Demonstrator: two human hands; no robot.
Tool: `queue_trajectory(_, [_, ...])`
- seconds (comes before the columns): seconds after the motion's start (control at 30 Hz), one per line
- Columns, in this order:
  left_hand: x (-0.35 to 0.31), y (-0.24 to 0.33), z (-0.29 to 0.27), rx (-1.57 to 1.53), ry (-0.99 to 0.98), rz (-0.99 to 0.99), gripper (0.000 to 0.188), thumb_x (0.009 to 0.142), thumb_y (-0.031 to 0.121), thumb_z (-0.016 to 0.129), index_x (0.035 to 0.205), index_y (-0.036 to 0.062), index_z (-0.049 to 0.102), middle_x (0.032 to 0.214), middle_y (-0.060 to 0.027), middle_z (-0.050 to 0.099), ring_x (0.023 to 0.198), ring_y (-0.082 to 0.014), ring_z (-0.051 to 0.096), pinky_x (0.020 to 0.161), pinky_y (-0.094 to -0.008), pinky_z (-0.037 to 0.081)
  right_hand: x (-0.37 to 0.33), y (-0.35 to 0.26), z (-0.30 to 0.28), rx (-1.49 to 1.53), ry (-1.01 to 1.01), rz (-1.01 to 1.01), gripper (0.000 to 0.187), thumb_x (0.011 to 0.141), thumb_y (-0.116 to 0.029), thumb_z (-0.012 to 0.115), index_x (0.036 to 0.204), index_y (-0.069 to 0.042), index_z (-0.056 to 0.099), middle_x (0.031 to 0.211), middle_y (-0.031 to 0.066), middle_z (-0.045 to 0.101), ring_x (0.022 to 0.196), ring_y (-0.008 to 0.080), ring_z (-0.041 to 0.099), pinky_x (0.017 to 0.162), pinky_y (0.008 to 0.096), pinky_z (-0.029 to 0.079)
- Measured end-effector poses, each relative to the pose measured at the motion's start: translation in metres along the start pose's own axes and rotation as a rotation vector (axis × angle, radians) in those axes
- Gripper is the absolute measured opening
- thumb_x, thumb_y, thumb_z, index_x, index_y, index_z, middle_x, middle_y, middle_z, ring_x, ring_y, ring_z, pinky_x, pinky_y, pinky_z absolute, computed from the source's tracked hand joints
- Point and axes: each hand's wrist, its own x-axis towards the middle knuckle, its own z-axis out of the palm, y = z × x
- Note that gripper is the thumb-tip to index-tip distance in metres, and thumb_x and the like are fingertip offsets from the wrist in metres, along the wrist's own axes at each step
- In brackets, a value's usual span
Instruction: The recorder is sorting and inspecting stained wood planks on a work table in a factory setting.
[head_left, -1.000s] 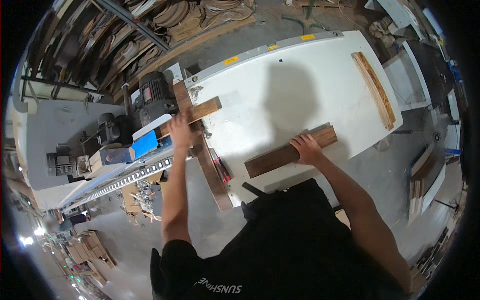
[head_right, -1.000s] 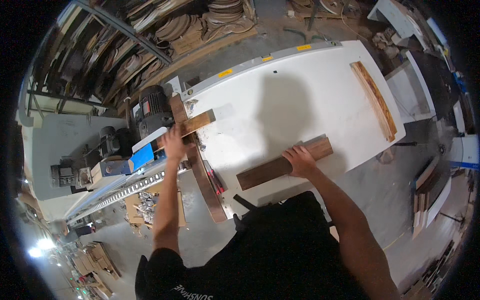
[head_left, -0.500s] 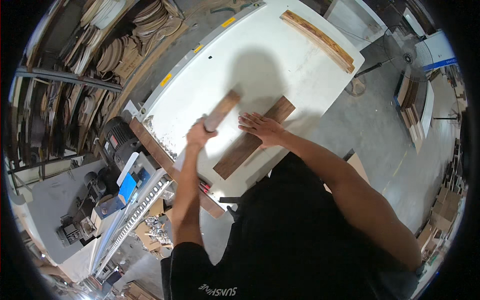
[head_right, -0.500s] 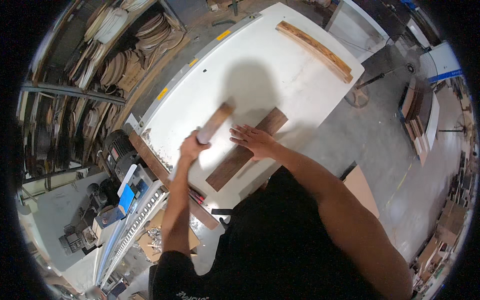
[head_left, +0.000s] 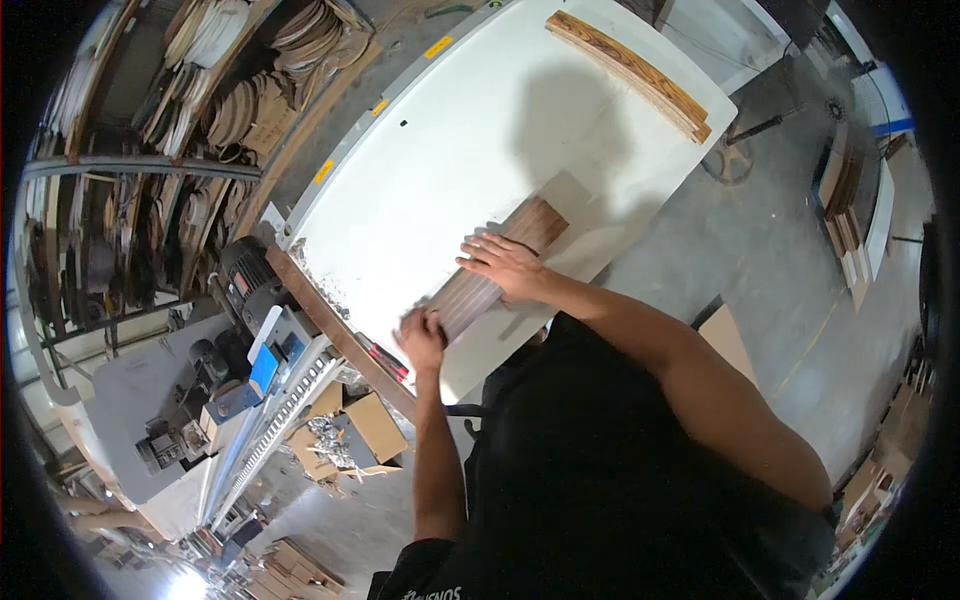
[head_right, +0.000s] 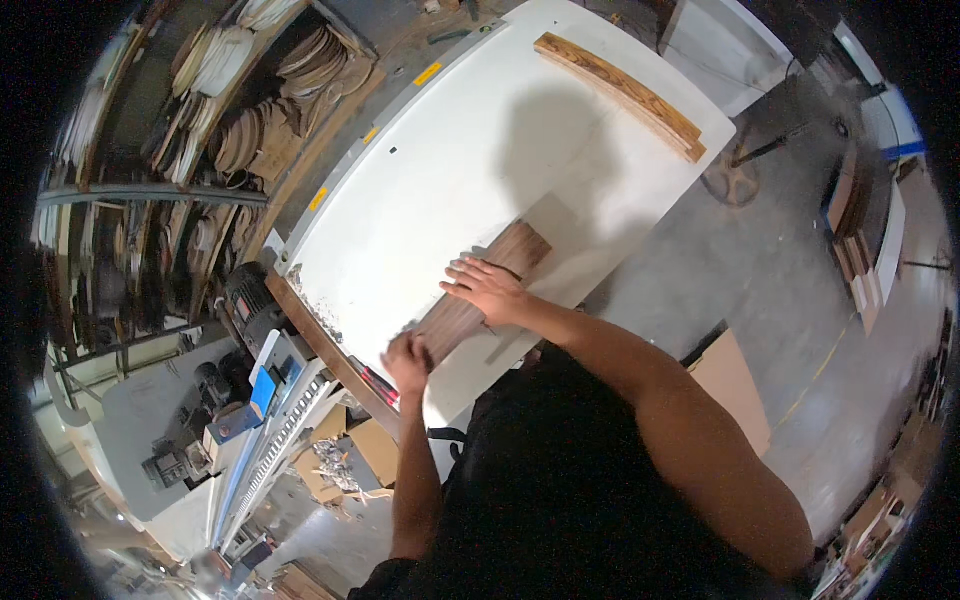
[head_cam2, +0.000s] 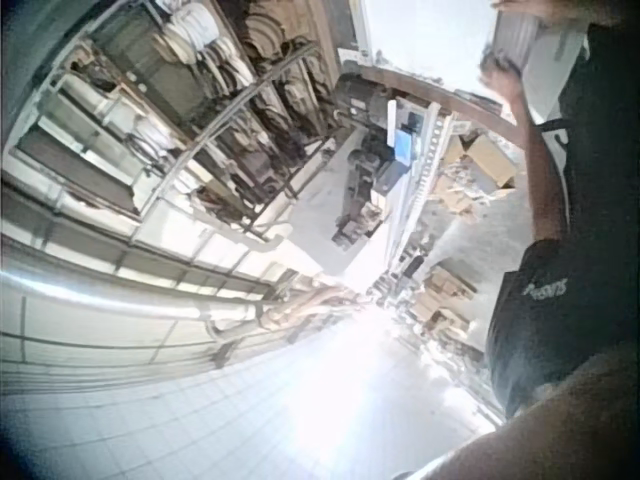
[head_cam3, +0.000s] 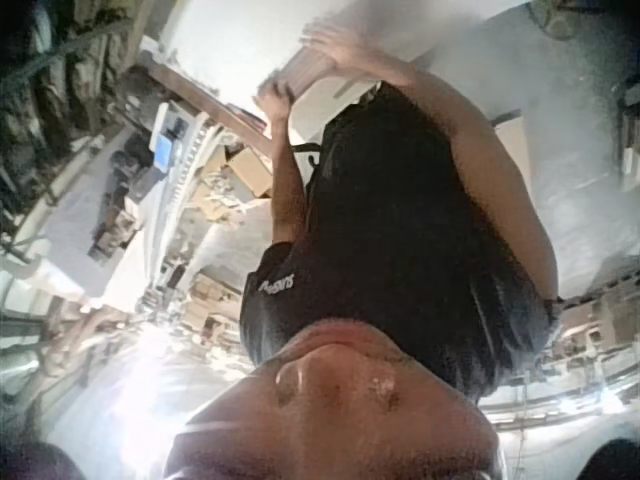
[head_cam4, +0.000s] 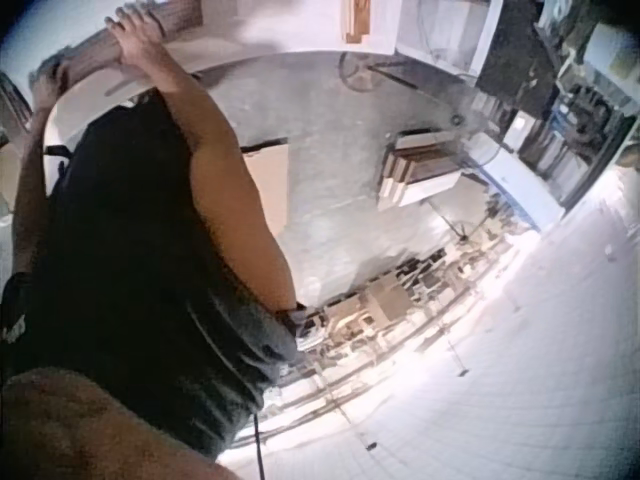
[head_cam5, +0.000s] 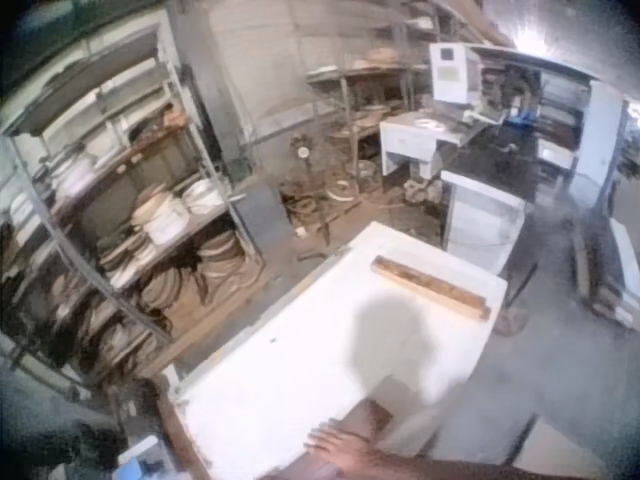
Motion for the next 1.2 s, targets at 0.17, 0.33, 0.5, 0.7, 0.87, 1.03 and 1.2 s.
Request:
queue_trajectory(0.17, [-0.059, -0.073, -0.007, -0.348, 0.117, -0.350, 0.065, 0.099, 0.037, 0.075, 0.144, -0.0064, 0.056, 0.133, -0.0266, 0.067, 0.124, -0.0448, 0.064, 0.105, -0.0482, 0.052, -0.024, 0.039, -0.043, 0.102, -0.073, 0.313, 0.131, 0.067, -0.052, 0.096, 0.169, -0.013, 0.022, 0.174, 0.0194, 0.019, 0.163, 0.0351, 0.013, 0.133, 0.0549, 0.012])
queue_trajectory(0.33, [-0.053, -0.052, 0.004, -0.693, 0.126, -0.391, 0.064, 0.104, 0.022, 0.069, 0.153, -0.0107, 0.044, 0.135, -0.0251, 0.067, 0.121, -0.0322, 0.068, 0.101, -0.0388, 0.054, -0.068, 0.096, -0.004, 0.658, 0.199, 0.369, 0.130, 0.072, -0.034, 0.097, 0.170, -0.009, 0.015, 0.174, 0.0222, 0.020, 0.161, 0.0388, 0.020, 0.130, 0.0501, 0.020])
queue_trajectory(0.5, [-0.055, -0.008, 0.001, -0.908, 0.227, -0.548, 0.067, 0.103, 0.004, 0.067, 0.159, -0.0110, 0.033, 0.140, -0.0216, 0.064, 0.120, -0.0235, 0.066, 0.099, -0.0333, 0.055, -0.071, 0.098, 0.013, 0.995, 0.179, 0.379, 0.129, 0.073, -0.025, 0.097, 0.169, -0.006, 0.013, 0.173, 0.0235, 0.023, 0.160, 0.0340, 0.024, 0.129, 0.0419, 0.025])
queue_trajectory(0.7, [-0.051, -0.003, 0.002, -0.932, 0.247, -0.551, 0.063, 0.103, 0.003, 0.067, 0.156, -0.0113, 0.038, 0.144, -0.0191, 0.062, 0.123, -0.0204, 0.064, 0.104, -0.0322, 0.051, -0.072, 0.101, 0.020, 1.036, 0.297, 0.363, 0.127, 0.075, -0.028, 0.096, 0.170, -0.010, 0.013, 0.169, 0.0250, 0.031, 0.155, 0.0366, 0.034, 0.127, 0.0439, 0.031])
queue_trajectory(0.87, [-0.051, -0.006, 0.011, -0.380, 0.329, -0.431, 0.082, 0.094, 0.033, 0.078, 0.154, -0.0105, 0.041, 0.149, -0.0326, 0.054, 0.139, -0.0453, 0.052, 0.120, -0.0465, 0.039, -0.072, 0.097, -0.009, 0.393, 0.334, 0.379, 0.130, 0.075, -0.059, 0.090, 0.168, -0.004, 0.018, 0.169, 0.0232, 0.030, 0.159, 0.0384, 0.024, 0.130, 0.0591, 0.013])
queue_trajectory(1.03, [-0.031, 0.056, 0.008, -0.153, 0.290, -0.089, 0.073, 0.096, 0.024, 0.073, 0.154, -0.0060, 0.042, 0.155, -0.0290, 0.048, 0.146, -0.0477, 0.043, 0.121, -0.0537, 0.035, -0.017, 0.037, -0.064, 0.268, -0.073, 0.169, 0.140, 0.069, -0.077, 0.083, 0.167, 0.000, 0.019, 0.173, 0.0186, 0.023, 0.162, 0.0354, 0.014, 0.132, 0.0574, 0.000])
queue_trajectory(1.2, [-0.001, 0.133, 0.036, -0.074, 0.002, 0.230, 0.082, 0.101, 0.041, 0.062, 0.163, -0.0021, 0.029, 0.169, -0.0224, 0.033, 0.158, -0.0430, 0.027, 0.130, -0.0518, 0.020, 0.001, 0.015, -0.019, -0.023, -0.100, -0.143, 0.118, 0.073, -0.062, 0.086, 0.160, 0.000, 0.035, 0.163, 0.0150, 0.041, 0.156, 0.0306, 0.030, 0.131, 0.0511, 0.014])
